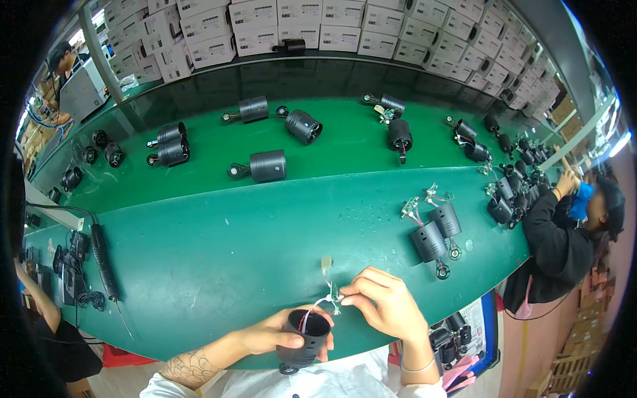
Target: The person assembles electronic devices along an assembly line by taking circuit boards and inserting them into cylindrical housings by hand.
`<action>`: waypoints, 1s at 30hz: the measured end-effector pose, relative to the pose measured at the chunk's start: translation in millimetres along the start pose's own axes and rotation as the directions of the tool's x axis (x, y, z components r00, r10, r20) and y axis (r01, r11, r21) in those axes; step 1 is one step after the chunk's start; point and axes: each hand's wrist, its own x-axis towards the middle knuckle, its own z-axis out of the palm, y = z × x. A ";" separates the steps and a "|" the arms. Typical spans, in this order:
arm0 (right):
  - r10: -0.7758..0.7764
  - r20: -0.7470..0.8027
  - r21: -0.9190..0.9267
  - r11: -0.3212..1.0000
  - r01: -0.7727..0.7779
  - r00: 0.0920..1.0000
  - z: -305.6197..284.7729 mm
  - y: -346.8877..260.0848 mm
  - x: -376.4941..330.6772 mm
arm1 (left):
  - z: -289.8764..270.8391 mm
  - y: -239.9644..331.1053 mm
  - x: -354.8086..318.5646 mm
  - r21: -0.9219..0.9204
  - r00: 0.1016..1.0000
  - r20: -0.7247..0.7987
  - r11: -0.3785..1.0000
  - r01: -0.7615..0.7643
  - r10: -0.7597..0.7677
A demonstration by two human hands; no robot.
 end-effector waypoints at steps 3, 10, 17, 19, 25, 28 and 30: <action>-0.011 0.246 -0.008 1.000 0.013 0.969 -21.3 -10.8 8.0 | 7.4 1.1 1.7 0.149 0.998 -0.064 0.989 0.007 0.003; -0.043 0.430 0.048 0.999 0.024 0.902 -11.3 -6.9 35.3 | 13.0 -1.0 2.0 0.317 0.999 0.042 0.948 -0.008 -0.006; 0.288 0.468 0.464 0.725 -0.509 0.836 40.3 14.2 10.6 | 23.1 13.3 6.9 0.310 0.987 0.159 0.950 -0.018 -0.033; 0.446 0.409 0.693 0.416 -0.589 0.796 52.9 12.4 -1.5 | 23.5 13.1 6.5 0.322 0.987 0.158 0.945 -0.048 -0.004; 0.490 0.336 0.937 -0.091 -0.337 0.804 63.8 11.4 -16.6 | 19.8 15.8 7.3 0.255 0.996 0.090 0.966 -0.049 0.027; 0.469 0.133 0.982 0.054 -0.179 0.873 58.9 17.7 -17.4 | 13.1 8.7 6.9 0.241 0.998 0.060 0.970 -0.032 0.018; 0.453 0.063 0.987 0.101 -0.121 0.889 55.1 17.8 -14.5 | 14.1 6.6 7.2 0.239 0.999 0.050 0.971 -0.027 0.016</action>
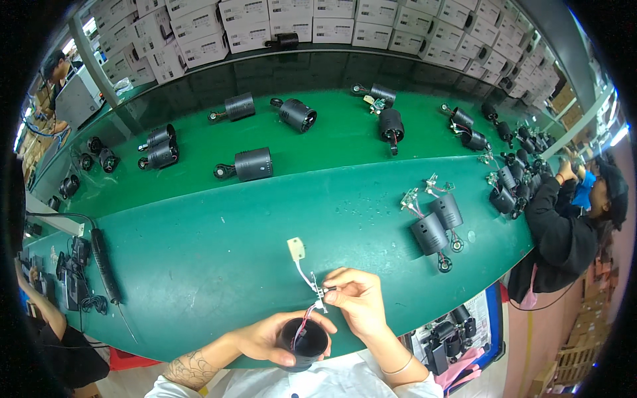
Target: The person assembles electronic devices along an assembly line by taking circuit boards and inserting them into cylindrical housings by hand.
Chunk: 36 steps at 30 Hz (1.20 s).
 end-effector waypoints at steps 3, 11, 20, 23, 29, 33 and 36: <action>-0.264 0.108 -0.220 0.934 0.282 0.958 13.2 -17.1 1.2 | 9.2 1.5 2.7 0.075 0.971 -0.219 0.994 -0.083 0.097; -0.487 0.290 -0.501 0.656 0.564 0.824 22.2 -50.3 -5.7 | 9.8 14.4 9.9 0.193 0.937 -0.312 0.976 -0.101 0.159; -0.561 0.431 -0.708 0.275 0.650 0.707 28.9 -42.2 -9.1 | 5.9 8.4 13.5 0.675 0.859 -0.279 0.724 -0.142 0.429; -0.519 0.508 -0.705 0.207 0.678 0.687 30.9 -36.9 -9.1 | 18.5 8.0 15.0 0.835 0.795 -0.268 0.543 -0.089 0.544; -0.513 0.554 -0.629 0.258 0.733 0.656 25.8 -33.4 -10.5 | 17.1 14.4 26.2 0.960 0.683 -0.039 0.217 -0.177 0.729; -0.483 0.518 -0.554 0.440 0.707 0.706 24.5 -33.0 -13.8 | 13.1 5.7 25.3 0.919 0.697 -0.051 0.306 -0.247 0.715; -0.474 0.507 -0.530 0.487 0.694 0.720 25.6 -32.4 -16.1 | 12.3 -3.9 24.3 0.897 0.693 -0.064 0.346 -0.276 0.718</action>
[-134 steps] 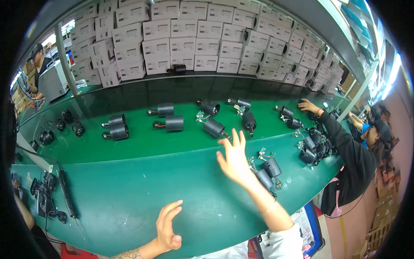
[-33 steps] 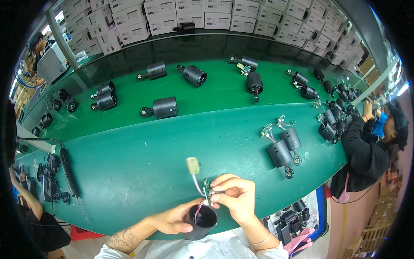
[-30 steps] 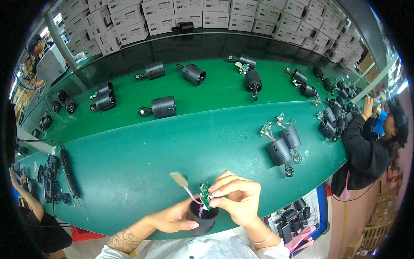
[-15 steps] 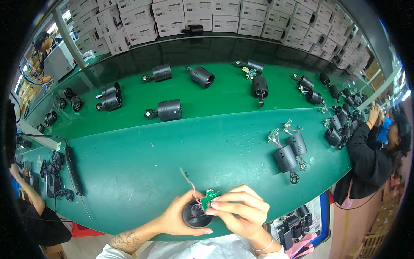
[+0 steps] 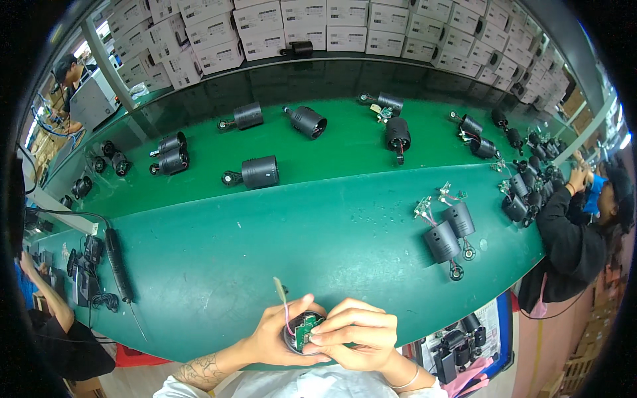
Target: The person assembles electronic devices along an assembly line by taking circuit boards and inserting them into cylindrical housings by hand.
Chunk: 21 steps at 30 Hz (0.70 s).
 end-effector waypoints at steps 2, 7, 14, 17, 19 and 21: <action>-0.006 -0.007 -0.025 1.000 0.005 1.000 1.9 -2.2 -0.4 | 4.7 -1.5 -4.8 -0.029 1.000 -0.027 1.000 0.007 -0.008; -0.050 -0.015 -0.130 0.990 0.048 0.999 1.8 -4.8 0.7 | 2.9 -0.8 -0.6 0.150 0.998 -0.033 0.988 -0.042 0.047; -0.069 0.029 -0.132 0.989 0.072 0.997 3.5 -10.4 3.5 | 4.5 -14.3 1.2 0.357 0.943 0.001 0.881 -0.312 0.333; -0.064 0.075 -0.174 0.982 0.076 0.995 7.0 -12.6 -0.4 | 6.1 -14.3 1.7 0.284 0.939 -0.108 0.915 -0.286 0.327; -0.062 0.091 -0.187 0.979 0.078 0.994 7.2 -11.9 -0.5 | 7.2 -14.7 2.5 0.261 0.936 -0.145 0.925 -0.278 0.322; -0.039 0.121 -0.220 0.973 0.065 0.992 6.7 -11.7 -0.9 | 9.4 -14.2 3.0 0.315 0.928 -0.162 0.909 -0.273 0.335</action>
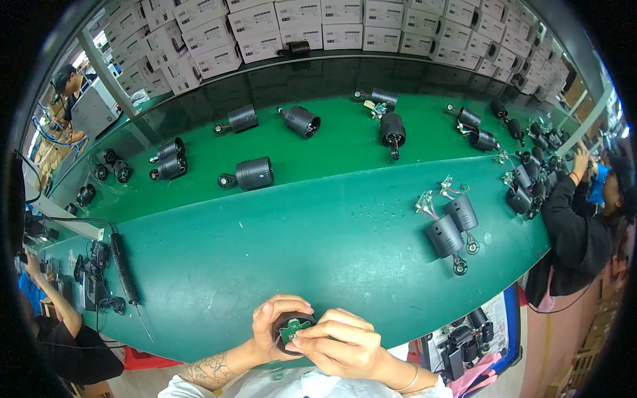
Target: The person assembles electronic devices along an assembly line by taking circuit boards and inserting them into cylindrical housings by hand.
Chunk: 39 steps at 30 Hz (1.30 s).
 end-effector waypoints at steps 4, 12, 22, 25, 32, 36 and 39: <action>0.056 0.062 -0.063 0.997 -0.052 0.996 -2.8 -1.8 1.6 | 2.9 -1.7 -0.8 0.062 1.000 -0.015 0.998 -0.002 0.003; 0.266 0.128 -0.019 0.964 -0.265 0.956 -14.6 -4.3 9.5 | 9.1 -2.9 -1.2 0.109 0.999 0.018 0.993 0.035 -0.038; 0.332 0.131 0.023 0.941 -0.338 0.934 -21.3 1.7 8.7 | 8.6 6.3 15.9 0.110 0.988 0.069 0.986 0.128 -0.136; 0.205 0.067 -0.120 0.973 -0.196 0.976 -14.4 -6.9 4.3 | 2.9 4.1 20.4 0.112 0.989 0.110 0.990 0.082 -0.094; 0.289 0.081 0.020 0.957 -0.291 0.954 -21.6 5.8 -3.5 | -4.0 4.8 22.5 0.200 0.963 0.256 0.979 0.036 -0.088; 0.103 -0.013 -0.170 0.980 -0.104 0.995 -11.9 -0.4 -17.7 | 1.7 2.4 22.3 0.156 0.969 0.246 0.987 -0.019 -0.020; 0.116 -0.076 -0.180 0.975 -0.128 0.990 -7.8 -6.5 -14.8 | 6.8 0.8 16.7 0.140 0.981 0.192 0.990 -0.018 -0.010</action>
